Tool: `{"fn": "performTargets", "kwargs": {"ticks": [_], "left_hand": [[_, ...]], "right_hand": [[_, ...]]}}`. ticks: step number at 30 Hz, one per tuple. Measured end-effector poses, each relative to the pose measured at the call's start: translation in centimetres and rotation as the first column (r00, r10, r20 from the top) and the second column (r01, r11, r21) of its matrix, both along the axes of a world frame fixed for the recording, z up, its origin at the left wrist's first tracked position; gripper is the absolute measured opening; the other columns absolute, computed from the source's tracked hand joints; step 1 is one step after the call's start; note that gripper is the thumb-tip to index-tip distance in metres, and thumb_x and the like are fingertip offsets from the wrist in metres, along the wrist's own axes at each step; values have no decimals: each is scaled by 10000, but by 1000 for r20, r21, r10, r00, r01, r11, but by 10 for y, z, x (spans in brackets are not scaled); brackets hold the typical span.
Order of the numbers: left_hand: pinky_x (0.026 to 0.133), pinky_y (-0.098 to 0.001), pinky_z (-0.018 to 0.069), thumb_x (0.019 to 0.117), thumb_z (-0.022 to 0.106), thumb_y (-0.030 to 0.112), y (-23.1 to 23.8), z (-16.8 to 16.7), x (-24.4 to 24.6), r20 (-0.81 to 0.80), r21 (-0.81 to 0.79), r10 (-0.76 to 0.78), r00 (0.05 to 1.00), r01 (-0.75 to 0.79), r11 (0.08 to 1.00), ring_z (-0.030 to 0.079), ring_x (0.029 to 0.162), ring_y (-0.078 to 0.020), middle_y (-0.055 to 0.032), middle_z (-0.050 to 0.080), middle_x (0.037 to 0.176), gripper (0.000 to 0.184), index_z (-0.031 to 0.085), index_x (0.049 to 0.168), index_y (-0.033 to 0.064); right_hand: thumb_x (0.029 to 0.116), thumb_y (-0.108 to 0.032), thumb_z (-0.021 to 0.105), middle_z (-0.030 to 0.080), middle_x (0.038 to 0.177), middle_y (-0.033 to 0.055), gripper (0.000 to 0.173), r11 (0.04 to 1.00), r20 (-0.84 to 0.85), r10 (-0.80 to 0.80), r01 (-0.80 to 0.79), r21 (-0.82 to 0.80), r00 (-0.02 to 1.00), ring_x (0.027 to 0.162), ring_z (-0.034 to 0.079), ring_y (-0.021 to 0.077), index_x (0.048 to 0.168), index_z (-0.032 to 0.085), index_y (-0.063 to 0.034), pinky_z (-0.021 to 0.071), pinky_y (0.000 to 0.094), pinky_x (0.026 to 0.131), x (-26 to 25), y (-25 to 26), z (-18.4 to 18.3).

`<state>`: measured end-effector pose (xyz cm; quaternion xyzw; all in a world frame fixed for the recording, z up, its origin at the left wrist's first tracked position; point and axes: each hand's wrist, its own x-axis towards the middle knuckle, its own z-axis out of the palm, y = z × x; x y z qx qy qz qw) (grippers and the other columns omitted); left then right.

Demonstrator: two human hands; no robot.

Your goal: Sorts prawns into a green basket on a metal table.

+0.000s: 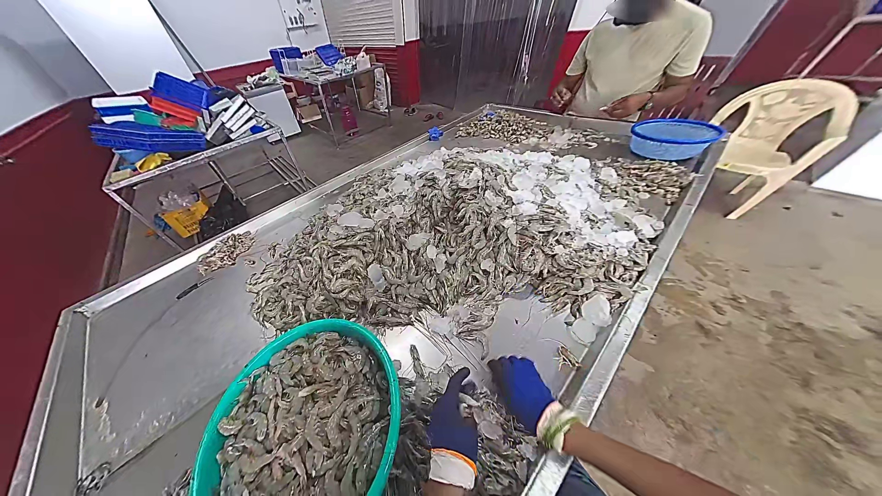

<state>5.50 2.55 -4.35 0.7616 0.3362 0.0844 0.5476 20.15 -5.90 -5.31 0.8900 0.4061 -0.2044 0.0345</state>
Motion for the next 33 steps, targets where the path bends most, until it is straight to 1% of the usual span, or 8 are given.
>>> {"fn": "performTargets", "kwargs": {"ticks": [4, 8, 11, 16, 20, 24, 30, 33], "left_hand": [[1126, -452, 445, 926, 552, -102, -10, 25, 2, -78, -4, -95, 992, 95, 995, 598, 1286, -294, -188, 610, 1399, 587, 488, 1493, 32], [997, -550, 525, 927, 610, -56, -9, 42, 0, -261, -21, -104, 960, 102, 995, 658, 1160, -366, -230, 656, 1276, 449, 584, 1365, 39], [762, -462, 585, 876, 588, -128, -1, 37, -11, -28, -163, -112, 993, 106, 981, 660, 843, -274, -201, 640, 1047, 368, 594, 1235, -48], [748, -333, 599, 962, 505, -103, 13, 30, -25, 212, -373, 17, 977, 64, 925, 651, 808, -152, -155, 599, 1044, 398, 471, 1358, -85], [661, -343, 603, 975, 627, 1, 12, 36, -24, 161, -365, 62, 985, 1, 931, 658, 736, -170, -171, 620, 1047, 307, 549, 1263, -73], [484, -274, 527, 988, 531, -8, 8, 26, -29, 252, -333, 165, 953, -75, 940, 517, 478, -79, -36, 587, 707, 234, 642, 1194, -16], [1093, -411, 490, 927, 595, -80, 3, 21, -18, 205, 61, 85, 975, -100, 993, 644, 1247, -231, -129, 643, 1396, 518, 594, 1428, 49], [1183, -448, 401, 908, 572, -112, -2, 32, -9, -66, 123, -53, 996, 61, 991, 532, 1391, -248, -87, 497, 1559, 725, 420, 1572, 135]], "right_hand": [[1016, -7, 528, 671, 1209, 254, 276, 971, 31, 198, -200, 130, 980, 1184, 626, 432, 1250, 669, 29, 435, 561, 1069, -42, -7, 45], [966, 17, 580, 668, 1139, 258, 185, 927, -19, 326, -316, 201, 945, 1135, 627, 452, 1110, 695, 30, 471, 591, 995, -31, -12, 53], [1003, -9, 560, 677, 1094, 288, 182, 807, -257, 454, -271, 525, 853, 1084, 647, 470, 1080, 698, 82, 501, 603, 965, 1, -27, 48], [1003, -178, 650, 667, 1245, 265, 252, 958, -231, 274, -245, 147, 933, 1168, 629, 475, 1206, 733, -52, 476, 670, 1003, 90, 1, 30], [929, 93, 587, 629, 1342, 241, 386, 908, 31, 389, -389, 158, 921, 1258, 574, 475, 1235, 738, -87, 421, 631, 1097, 142, 65, 6], [954, -71, 664, 642, 1284, 264, 236, 896, 39, 354, -350, 273, 935, 1196, 606, 484, 1165, 764, -105, 473, 662, 1007, 154, 77, -12], [981, -215, 641, 693, 1121, 259, 265, 919, -200, -1, 80, 386, 980, 1068, 669, 446, 1132, 717, -10, 523, 638, 921, 39, 34, 38], [1078, -180, 508, 658, 1216, 266, 277, 979, -262, 202, -196, 49, 944, 1088, 668, 478, 1306, 620, -70, 536, 656, 891, -8, 16, 40]]}}
